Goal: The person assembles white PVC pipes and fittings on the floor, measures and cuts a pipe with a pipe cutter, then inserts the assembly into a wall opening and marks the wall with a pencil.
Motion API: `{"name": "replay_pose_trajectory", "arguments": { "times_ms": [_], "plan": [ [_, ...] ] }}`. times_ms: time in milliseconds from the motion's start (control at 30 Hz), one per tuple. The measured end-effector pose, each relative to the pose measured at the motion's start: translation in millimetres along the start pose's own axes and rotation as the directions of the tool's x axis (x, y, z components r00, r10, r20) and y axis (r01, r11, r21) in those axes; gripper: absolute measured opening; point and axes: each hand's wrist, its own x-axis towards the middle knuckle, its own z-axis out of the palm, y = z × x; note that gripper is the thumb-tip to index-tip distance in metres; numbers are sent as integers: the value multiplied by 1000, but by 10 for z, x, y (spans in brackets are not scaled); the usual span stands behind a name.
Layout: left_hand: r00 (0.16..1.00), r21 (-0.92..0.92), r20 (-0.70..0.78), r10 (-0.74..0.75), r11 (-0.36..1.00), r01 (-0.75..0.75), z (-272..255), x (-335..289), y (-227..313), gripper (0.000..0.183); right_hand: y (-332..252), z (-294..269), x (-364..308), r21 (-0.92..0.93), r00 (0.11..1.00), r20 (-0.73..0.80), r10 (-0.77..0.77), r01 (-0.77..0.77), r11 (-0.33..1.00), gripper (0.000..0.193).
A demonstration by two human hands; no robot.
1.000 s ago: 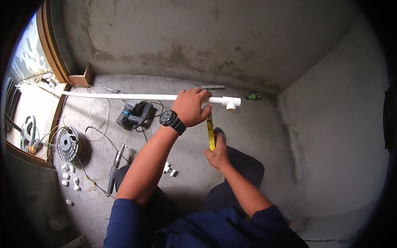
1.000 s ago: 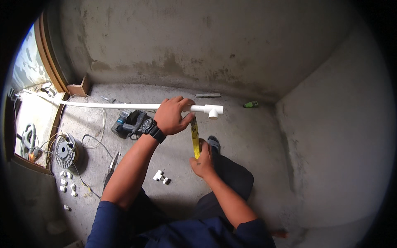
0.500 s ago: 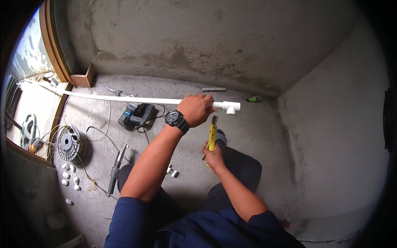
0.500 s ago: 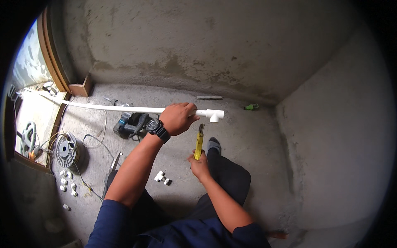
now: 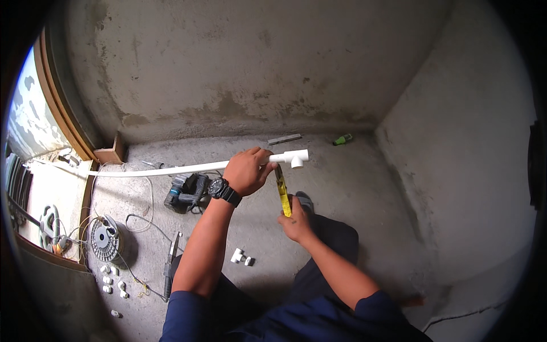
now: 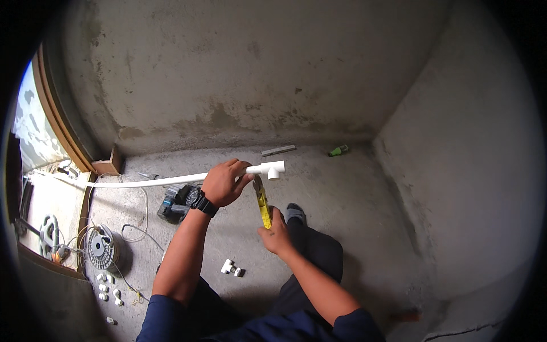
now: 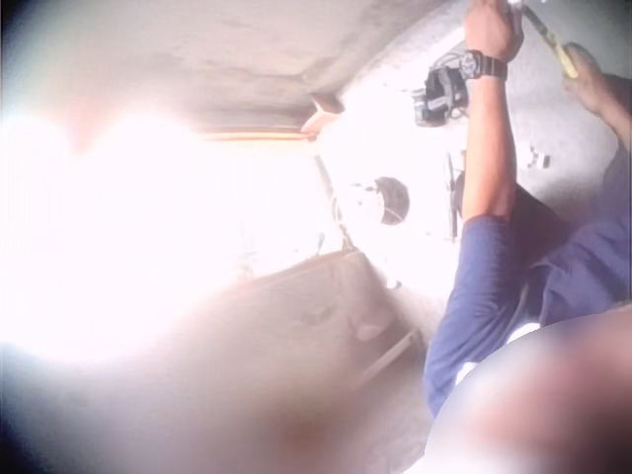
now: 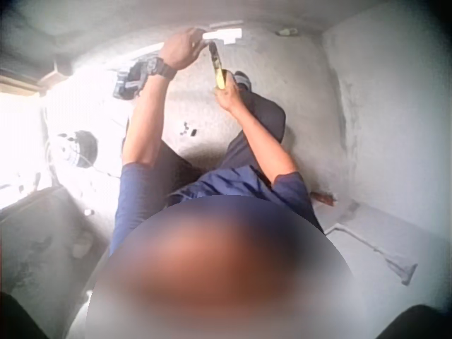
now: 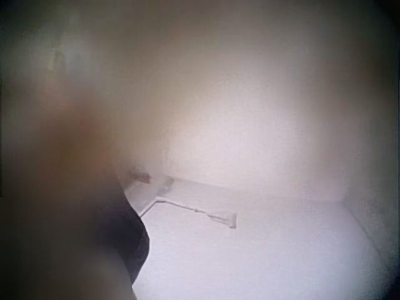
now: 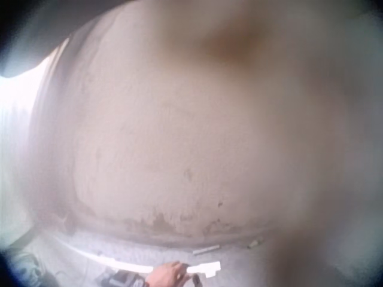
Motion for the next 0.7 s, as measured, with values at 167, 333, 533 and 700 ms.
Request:
{"name": "replay_pose_trajectory", "arguments": {
  "times_ms": [167, 333, 533, 700],
  "plan": [
    [999, -15, 1, -36, 999, 36, -57, -14, 33, 31, 2, 122, 67, 94, 982, -74, -173, 179, 979, 71],
    [999, -14, -1, -37, 999, 37, -90, -9, 12, 32, -95, 89, 184, 66, 967, -103, -232, 240, 969, 72],
    [999, -82, -29, -16, 997, 13, -97, -47, -27, 37, -252, 91, 219, 135, 982, -80, -169, 179, 975, 70],
    [1000, -39, -15, -26, 999, 25, -110, -49, -12, 40, -285, 122, 247, 36, 962, -158, -222, 231, 972, 57]
  ]
}}
